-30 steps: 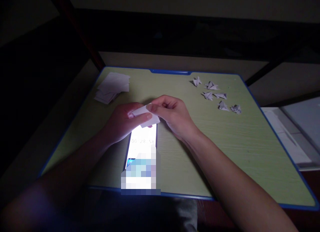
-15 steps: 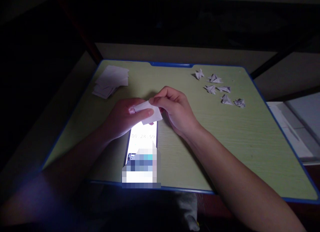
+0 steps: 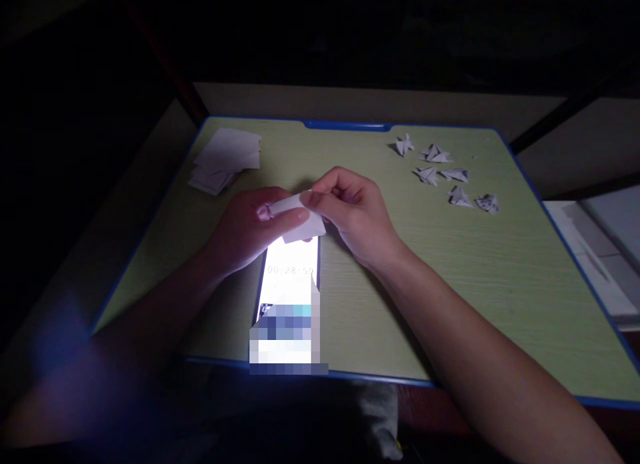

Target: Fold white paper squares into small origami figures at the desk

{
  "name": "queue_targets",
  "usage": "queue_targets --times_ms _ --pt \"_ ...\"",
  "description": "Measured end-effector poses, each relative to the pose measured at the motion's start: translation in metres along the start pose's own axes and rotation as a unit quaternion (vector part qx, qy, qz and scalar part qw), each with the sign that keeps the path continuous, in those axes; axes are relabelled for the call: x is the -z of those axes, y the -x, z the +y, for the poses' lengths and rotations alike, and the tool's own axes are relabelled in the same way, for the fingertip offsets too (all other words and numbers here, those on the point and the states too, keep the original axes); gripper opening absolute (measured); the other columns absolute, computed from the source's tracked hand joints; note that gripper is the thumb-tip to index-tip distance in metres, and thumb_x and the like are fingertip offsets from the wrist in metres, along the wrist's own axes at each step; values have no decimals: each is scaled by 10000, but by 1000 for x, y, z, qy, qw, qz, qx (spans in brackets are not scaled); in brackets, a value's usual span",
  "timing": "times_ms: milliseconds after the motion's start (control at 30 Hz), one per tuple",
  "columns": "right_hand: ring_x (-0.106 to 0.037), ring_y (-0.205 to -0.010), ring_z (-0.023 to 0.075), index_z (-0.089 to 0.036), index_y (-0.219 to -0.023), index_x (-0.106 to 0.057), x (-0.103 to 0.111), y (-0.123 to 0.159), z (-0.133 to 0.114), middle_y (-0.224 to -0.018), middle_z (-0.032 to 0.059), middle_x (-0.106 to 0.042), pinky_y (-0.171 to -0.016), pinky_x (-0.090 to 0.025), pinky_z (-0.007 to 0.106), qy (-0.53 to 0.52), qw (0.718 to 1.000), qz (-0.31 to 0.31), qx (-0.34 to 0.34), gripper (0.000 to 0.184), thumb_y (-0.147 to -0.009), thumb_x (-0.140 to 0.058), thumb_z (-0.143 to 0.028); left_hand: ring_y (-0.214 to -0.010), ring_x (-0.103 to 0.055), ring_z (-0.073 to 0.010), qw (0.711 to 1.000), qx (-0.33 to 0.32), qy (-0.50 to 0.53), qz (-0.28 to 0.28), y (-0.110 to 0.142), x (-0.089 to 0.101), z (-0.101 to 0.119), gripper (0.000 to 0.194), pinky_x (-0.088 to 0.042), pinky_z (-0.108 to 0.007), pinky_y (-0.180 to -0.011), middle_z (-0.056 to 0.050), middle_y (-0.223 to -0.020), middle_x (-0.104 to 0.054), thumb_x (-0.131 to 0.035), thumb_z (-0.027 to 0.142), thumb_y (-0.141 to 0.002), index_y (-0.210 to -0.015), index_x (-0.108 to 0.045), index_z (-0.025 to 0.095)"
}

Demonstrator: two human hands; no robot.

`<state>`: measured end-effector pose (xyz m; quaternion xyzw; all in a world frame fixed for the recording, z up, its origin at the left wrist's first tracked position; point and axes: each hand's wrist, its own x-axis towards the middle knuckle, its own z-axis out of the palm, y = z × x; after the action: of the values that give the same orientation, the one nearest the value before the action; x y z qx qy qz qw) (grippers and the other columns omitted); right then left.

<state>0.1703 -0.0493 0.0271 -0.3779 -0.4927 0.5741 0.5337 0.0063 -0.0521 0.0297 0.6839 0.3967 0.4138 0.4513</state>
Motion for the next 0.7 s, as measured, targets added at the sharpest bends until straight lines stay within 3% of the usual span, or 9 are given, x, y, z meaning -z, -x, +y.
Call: queue_targets --times_ms 133,333,533,700 --pt "-469 -517 87 -220 -616 -600 -2 2 -2 -550 -57 -555 -516 -340 279 12 1000 5 17 178 -680 -758 -168 -598 -557 -82 999 -15 -16 27 -2 1 3 184 -431 -201 -553 29 -606 -606 -601 271 -810 -668 -623 156" --pt "-480 -516 96 -227 -617 -599 -2 4 -2 -575 -43 -574 -507 -330 287 12 1000 3 6 167 -703 -730 -170 -666 -622 -112 999 17 -3 52 -1 -2 0 154 -483 -222 -595 7 -679 -674 -631 301 -774 -695 -627 169" --pt "-521 -575 110 -222 -704 -686 0 2 2 -648 -18 -632 -538 -362 291 24 999 -20 -14 86 -738 -762 -246 -629 -603 -102 997 4 -16 75 -1 0 0 153 -479 -216 -583 11 -650 -666 -641 289 -759 -673 -632 162" --pt "-496 -547 106 -225 -642 -660 -2 4 1 -601 -28 -616 -533 -341 290 12 1000 -11 -4 124 -723 -753 -210 -611 -592 -104 998 0 -12 68 1 2 3 183 -463 -219 -560 17 -629 -655 -630 303 -783 -667 -650 163"
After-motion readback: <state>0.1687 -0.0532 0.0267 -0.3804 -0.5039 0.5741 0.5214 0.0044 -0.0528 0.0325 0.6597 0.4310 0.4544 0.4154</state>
